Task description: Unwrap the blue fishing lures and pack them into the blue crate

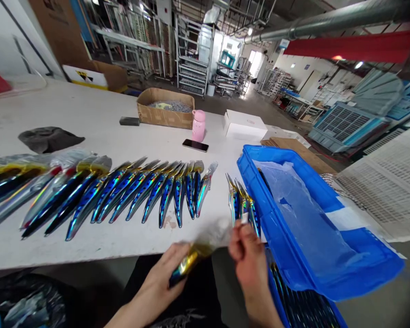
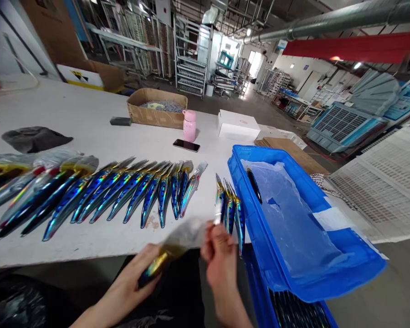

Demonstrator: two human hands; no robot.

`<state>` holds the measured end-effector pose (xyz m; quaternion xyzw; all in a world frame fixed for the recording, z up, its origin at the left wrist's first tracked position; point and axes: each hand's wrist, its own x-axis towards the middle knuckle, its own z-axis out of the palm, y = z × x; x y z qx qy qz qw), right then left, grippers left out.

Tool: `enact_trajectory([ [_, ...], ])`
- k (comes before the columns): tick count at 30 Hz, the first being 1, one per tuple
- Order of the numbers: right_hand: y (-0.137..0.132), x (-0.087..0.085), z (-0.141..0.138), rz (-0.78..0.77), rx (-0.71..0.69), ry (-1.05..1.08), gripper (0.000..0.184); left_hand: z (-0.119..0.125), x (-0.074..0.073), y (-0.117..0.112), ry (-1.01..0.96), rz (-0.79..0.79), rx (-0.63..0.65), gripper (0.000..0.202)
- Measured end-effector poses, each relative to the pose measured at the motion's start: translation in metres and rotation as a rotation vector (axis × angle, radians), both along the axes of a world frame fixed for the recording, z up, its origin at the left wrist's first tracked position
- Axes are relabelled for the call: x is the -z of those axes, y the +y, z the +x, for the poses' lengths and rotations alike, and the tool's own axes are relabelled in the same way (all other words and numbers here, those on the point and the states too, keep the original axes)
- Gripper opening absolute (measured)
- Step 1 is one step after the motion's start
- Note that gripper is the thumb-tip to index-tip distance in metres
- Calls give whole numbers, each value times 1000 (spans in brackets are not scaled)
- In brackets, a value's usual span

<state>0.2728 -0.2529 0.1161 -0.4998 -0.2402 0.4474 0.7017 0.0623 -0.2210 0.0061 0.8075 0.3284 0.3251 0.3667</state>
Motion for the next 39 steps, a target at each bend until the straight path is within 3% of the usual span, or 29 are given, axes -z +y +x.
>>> enact_trajectory([
  [2, 6, -21, 25, 98, 185, 19, 33, -1, 9, -7, 46, -123, 46, 62],
  [5, 10, -33, 46, 157, 235, -12, 32, 12, 5, 2, 66, -353, 1, 71],
  [7, 8, -22, 45, 137, 209, -15, 31, 36, -5, 21, 20, -430, 15, 82],
  [10, 3, 7, 38, 62, 158, 47, 32, 90, -18, 59, -5, -415, -9, 88],
  [13, -8, 28, 38, 6, 153, 99, 33, 147, -23, 91, 166, -346, -105, 83],
  [16, -21, 37, 49, -15, 189, 96, 34, 189, -23, 106, 331, -282, -162, 78],
  [18, -29, 42, 57, -35, 227, 92, 34, 204, -23, 109, 372, -242, -155, 76],
  [21, -38, 51, 67, -67, 262, 89, 34, 209, -27, 113, 438, -154, -100, 75],
  [24, -44, 61, 72, -97, 264, 94, 35, 200, -35, 132, 491, -56, -51, 58],
  [26, -47, 65, 74, -116, 270, 93, 36, 191, -39, 154, 504, 31, -95, 50],
  [28, -49, 68, 73, -139, 269, 89, 38, 181, -40, 178, 511, 122, -207, 58],
  [31, -51, 70, 67, -179, 248, 113, 40, 173, -30, 201, 534, 208, -314, 73],
  [35, -51, 70, 58, -161, 202, 137, 36, 175, -9, 204, 534, 224, -270, 55],
  [39, -51, 69, 51, -120, 153, 99, 34, 185, -6, 202, 466, 146, -260, 54],
])
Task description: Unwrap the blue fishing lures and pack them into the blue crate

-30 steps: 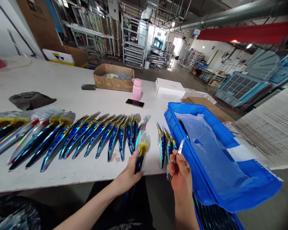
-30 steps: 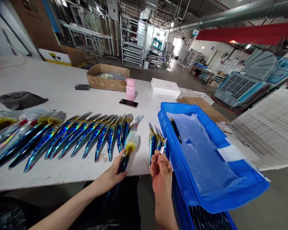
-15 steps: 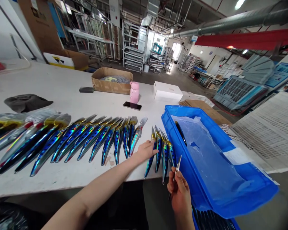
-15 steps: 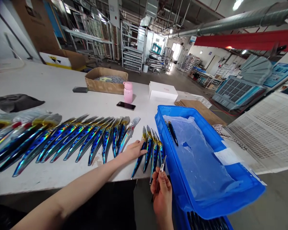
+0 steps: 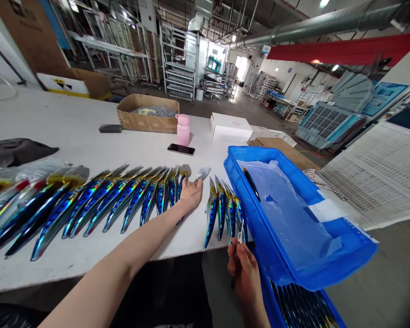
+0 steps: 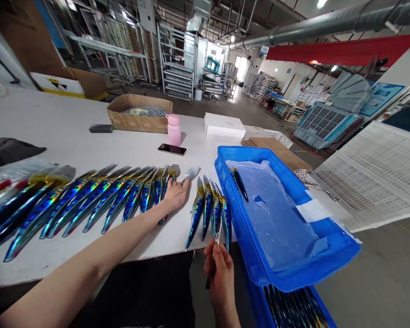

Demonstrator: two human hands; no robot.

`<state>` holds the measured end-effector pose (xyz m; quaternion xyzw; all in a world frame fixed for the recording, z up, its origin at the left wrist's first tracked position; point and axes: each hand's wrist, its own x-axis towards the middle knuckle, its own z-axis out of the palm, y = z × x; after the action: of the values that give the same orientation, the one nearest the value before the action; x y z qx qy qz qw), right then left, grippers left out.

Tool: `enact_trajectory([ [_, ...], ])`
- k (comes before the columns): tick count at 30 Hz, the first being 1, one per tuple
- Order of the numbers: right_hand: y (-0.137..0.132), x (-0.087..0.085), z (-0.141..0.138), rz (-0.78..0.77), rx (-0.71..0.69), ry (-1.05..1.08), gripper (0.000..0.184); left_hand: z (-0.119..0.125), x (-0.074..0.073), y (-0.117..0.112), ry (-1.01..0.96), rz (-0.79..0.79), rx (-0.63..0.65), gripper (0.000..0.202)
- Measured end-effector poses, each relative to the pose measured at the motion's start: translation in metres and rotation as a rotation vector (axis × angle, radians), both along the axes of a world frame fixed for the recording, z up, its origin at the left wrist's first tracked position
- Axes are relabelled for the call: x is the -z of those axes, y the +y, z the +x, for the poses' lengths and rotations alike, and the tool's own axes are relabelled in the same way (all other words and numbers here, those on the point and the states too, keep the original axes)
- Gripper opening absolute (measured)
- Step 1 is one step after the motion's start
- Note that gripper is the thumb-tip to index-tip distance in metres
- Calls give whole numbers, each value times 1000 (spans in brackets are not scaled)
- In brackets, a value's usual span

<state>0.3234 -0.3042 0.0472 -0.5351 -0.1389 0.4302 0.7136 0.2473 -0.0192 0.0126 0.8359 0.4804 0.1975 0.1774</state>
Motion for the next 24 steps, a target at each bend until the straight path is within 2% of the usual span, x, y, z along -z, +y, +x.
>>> enact_trajectory([
  [4, -2, -3, -5, -7, -13, -24, 34, -4, -15, 13, -160, -119, -42, 53],
  [8, -3, -5, -13, -21, -19, -25, 34, -32, -38, 17, -403, -209, -64, 52],
  [10, -2, -7, -17, -22, -23, -38, 34, -55, -50, 4, -590, -273, -28, 56],
  [13, 3, -12, -25, -14, -81, -111, 34, -92, -59, -35, -1024, -555, 124, 74],
  [15, 8, -17, -33, -14, -154, -166, 33, -114, -57, -67, -1180, -738, 184, 89],
  [17, 13, -23, -43, -19, -240, -196, 33, -129, -49, -97, -1116, -799, 178, 97],
  [19, 18, -29, -54, -15, -332, -207, 33, -139, -38, -121, -1018, -839, 195, 96],
  [21, 21, -34, -64, -4, -416, -199, 33, -146, -27, -139, -975, -912, 263, 94],
  [24, 25, -37, -76, 1, -516, -183, 32, -153, -20, -151, -996, -988, 397, 94],
])
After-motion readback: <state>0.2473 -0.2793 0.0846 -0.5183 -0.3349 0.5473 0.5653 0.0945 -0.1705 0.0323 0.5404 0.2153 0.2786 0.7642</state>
